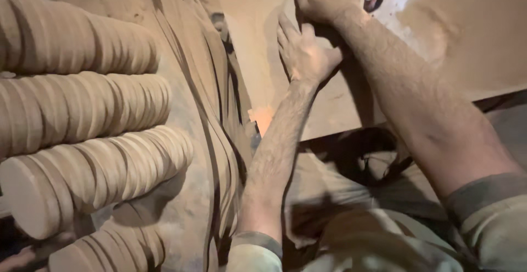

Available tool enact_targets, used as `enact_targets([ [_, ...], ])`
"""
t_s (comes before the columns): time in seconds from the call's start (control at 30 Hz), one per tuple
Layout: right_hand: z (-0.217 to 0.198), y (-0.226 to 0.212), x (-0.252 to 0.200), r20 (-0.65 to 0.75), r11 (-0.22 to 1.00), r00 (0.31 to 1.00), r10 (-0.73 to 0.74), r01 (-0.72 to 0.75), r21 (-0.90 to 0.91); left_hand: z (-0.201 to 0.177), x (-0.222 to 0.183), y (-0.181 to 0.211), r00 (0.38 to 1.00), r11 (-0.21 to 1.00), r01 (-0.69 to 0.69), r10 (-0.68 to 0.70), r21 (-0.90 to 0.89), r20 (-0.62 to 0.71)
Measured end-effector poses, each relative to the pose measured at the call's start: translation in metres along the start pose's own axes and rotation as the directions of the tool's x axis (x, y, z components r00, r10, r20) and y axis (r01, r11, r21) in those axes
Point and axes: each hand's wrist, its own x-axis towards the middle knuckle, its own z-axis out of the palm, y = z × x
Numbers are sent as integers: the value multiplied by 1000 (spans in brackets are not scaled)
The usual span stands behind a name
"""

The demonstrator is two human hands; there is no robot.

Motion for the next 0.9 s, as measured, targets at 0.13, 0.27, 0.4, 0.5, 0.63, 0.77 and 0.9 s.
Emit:
enact_targets([
  [0.13,-23,-22,-12,-27,988,997,-74,69,-142,-18,-15,6,997,998,-24,20,-57,-75],
  [0.27,-32,-41,-33,32,993,999,-1,-2,118,-17,-46,3,999,999,39,-39,14,31],
  [0.4,-34,-52,-63,85,969,974,208,-217,121,9,-69,-1,997,988,68,-71,139,15],
  [0.5,-37,-60,-73,-2,941,953,304,-300,158,17,-73,7,992,970,46,-16,240,-128],
  [0.63,-39,-72,-80,-97,936,937,337,-322,139,-15,-86,9,988,996,4,-17,87,153],
  [0.77,-44,-72,-74,0,918,925,380,-376,128,-76,-73,-30,908,913,-310,367,-266,203],
  [0.9,-47,-70,-73,31,927,934,355,-356,115,-96,-37,-55,759,781,-567,618,-261,203],
])
